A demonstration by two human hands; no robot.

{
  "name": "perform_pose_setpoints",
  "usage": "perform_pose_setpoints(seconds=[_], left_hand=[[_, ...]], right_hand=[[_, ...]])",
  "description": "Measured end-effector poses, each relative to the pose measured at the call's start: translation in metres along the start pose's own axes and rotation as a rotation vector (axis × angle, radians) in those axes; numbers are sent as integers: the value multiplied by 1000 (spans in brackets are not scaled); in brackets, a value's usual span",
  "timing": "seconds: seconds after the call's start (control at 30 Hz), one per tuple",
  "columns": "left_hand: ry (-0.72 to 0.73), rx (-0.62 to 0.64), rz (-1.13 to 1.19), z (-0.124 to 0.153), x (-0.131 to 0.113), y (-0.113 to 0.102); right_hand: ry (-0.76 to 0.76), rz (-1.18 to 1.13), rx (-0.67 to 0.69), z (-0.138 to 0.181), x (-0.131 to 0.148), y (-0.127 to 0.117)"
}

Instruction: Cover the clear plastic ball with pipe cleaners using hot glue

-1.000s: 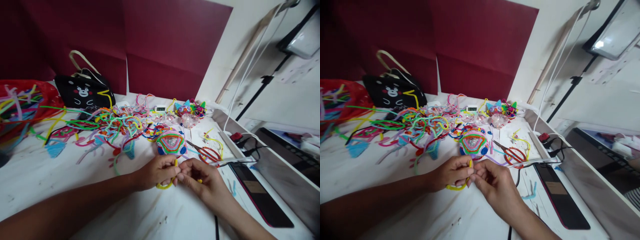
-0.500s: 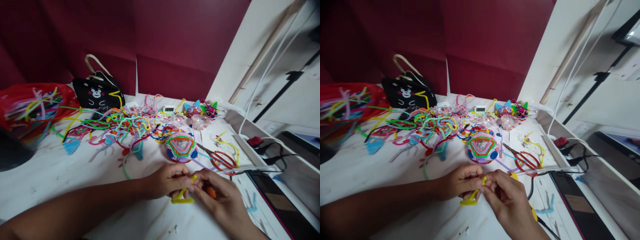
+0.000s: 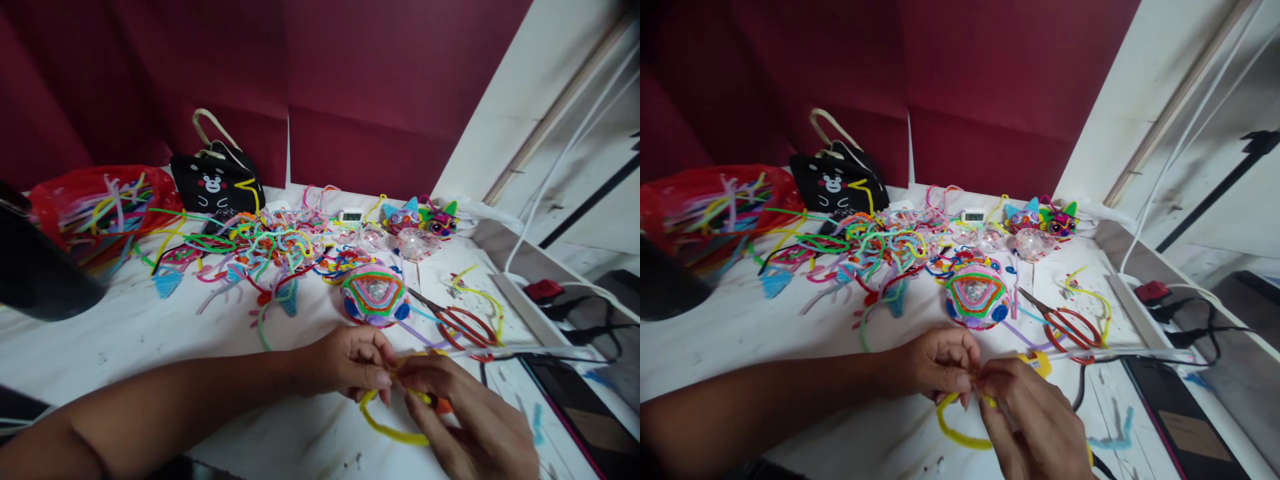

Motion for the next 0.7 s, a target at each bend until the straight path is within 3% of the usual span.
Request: perform_pose_setpoints(seconds=[0.13, 0.43, 0.7], left_hand=[[-4, -20, -24, -1, 2, -1], [18, -44, -87, -1, 4, -3], [123, -100, -147, -4, 8, -3]], right_hand=[[-102, 122, 2, 1, 3, -2], [-142, 172, -47, 3, 5, 2], [-244, 240, -76, 5, 3, 6]])
Point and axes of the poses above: each hand's wrist, its own z-axis away from the middle knuckle, its own y-axis out of the palm, x = y × z, the point moved 2 cm from there along -z, towards the middle knuckle, and after that the axes turned 6 degrees about z, right-handed, at the moved point
